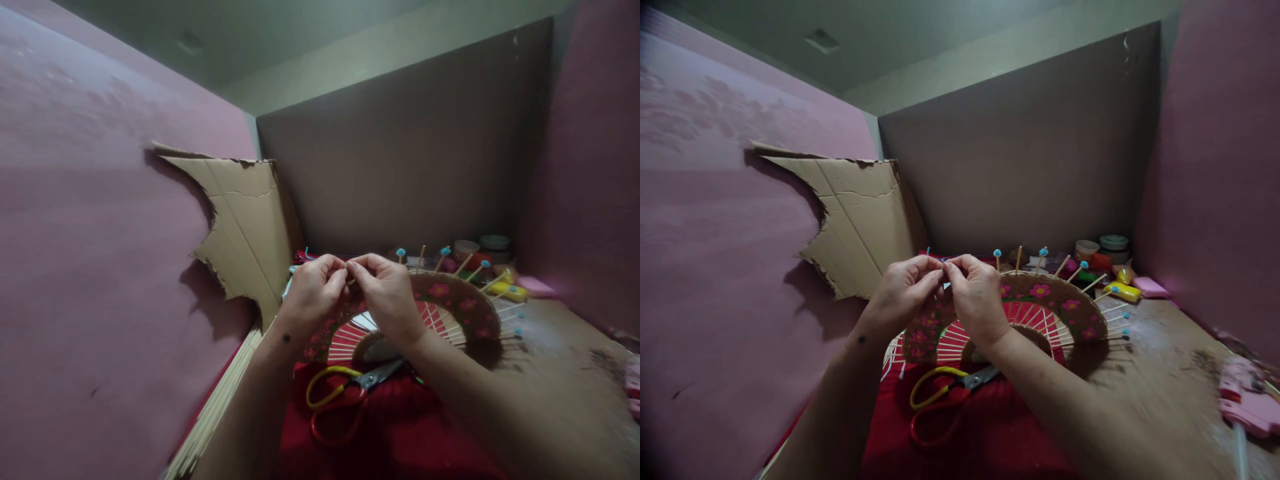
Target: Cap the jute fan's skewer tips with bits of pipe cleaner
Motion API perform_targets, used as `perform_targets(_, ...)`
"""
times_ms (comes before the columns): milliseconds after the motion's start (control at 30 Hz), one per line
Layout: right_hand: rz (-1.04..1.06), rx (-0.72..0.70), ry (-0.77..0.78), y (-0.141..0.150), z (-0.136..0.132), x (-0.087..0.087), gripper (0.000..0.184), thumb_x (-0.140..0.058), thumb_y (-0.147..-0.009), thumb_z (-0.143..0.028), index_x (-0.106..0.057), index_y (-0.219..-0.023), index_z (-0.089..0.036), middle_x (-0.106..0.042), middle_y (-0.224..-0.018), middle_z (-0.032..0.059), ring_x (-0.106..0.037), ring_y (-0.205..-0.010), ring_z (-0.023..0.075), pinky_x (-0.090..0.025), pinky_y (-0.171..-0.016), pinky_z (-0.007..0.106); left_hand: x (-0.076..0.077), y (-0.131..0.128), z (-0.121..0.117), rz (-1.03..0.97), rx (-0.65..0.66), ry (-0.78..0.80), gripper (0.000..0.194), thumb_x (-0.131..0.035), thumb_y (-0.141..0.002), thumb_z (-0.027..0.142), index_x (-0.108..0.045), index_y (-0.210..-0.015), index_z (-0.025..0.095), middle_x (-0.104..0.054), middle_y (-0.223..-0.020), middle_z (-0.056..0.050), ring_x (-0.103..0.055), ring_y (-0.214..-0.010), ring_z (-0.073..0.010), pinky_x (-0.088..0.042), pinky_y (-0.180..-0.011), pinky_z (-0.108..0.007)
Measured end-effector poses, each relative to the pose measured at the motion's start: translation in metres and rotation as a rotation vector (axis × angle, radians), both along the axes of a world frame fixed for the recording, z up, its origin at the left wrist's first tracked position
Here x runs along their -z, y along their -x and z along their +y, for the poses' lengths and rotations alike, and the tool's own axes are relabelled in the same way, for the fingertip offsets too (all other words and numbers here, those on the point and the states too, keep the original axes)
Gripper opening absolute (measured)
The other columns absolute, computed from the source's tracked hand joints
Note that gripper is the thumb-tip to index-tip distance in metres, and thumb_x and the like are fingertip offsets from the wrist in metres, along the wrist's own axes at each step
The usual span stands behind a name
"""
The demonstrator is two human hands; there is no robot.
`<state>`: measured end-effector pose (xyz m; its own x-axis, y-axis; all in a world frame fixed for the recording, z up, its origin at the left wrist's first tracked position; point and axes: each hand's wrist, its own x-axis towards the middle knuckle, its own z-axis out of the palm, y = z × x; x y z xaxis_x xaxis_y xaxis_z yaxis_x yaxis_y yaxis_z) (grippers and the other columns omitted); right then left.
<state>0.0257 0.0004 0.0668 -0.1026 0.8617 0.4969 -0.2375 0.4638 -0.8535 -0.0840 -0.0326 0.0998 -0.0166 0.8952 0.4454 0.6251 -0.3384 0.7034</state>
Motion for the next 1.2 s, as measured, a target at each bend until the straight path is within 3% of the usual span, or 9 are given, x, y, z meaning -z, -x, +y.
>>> perform_targets(100,-0.065,0.081,-0.073,0.0004,0.0016,0.0027,0.022,-0.053,-0.081,-0.034,-0.064,-0.078,-0.015,-0.064,-0.061,0.0028,-0.059,-0.052,0.0121,-0.045,-0.047,0.021,-0.0004,-0.0007,-0.0009,-0.031,0.006,0.016,0.018,-0.045,-0.081,0.026,-0.059,-0.078,0.016,-0.057,-0.054,0.002,-0.049,-0.038,-0.0082,-0.038,-0.04,-0.02)
perform_targets(300,-0.106,0.161,-0.15,0.0007,0.0046,0.0059,0.022,-0.05,-0.084,-0.032,-0.063,-0.077,-0.016,-0.063,-0.061,0.0013,-0.056,-0.054,0.0104,-0.042,-0.05,0.02,-0.0014,-0.0017,0.0,0.228,-0.117,-0.15,0.02,-0.046,-0.08,0.022,-0.065,-0.078,0.015,-0.065,-0.066,-0.003,-0.057,-0.059,-0.0119,-0.043,-0.058,-0.023)
perform_targets(667,-0.084,0.068,-0.069,-0.0031,-0.002,0.0028,0.019,-0.052,-0.08,-0.03,-0.066,-0.079,-0.016,-0.065,-0.062,0.002,-0.059,-0.052,0.0126,-0.046,-0.048,0.022,-0.0036,-0.0053,-0.0027,0.23,-0.194,-0.169,0.017,-0.048,-0.076,0.019,-0.063,-0.07,0.017,-0.059,-0.059,0.001,-0.052,-0.056,-0.0106,-0.037,-0.054,-0.021)
perform_targets(1200,-0.1,0.086,-0.097,-0.0063,-0.0037,0.0023,0.018,-0.052,-0.08,-0.027,-0.066,-0.077,-0.016,-0.064,-0.06,0.0018,-0.059,-0.052,0.0124,-0.046,-0.052,0.023,-0.0055,-0.0089,-0.0058,0.274,-0.217,-0.188,0.016,-0.047,-0.075,0.019,-0.061,-0.066,0.018,-0.056,-0.056,0.002,-0.049,-0.053,-0.01,-0.035,-0.052,-0.021)
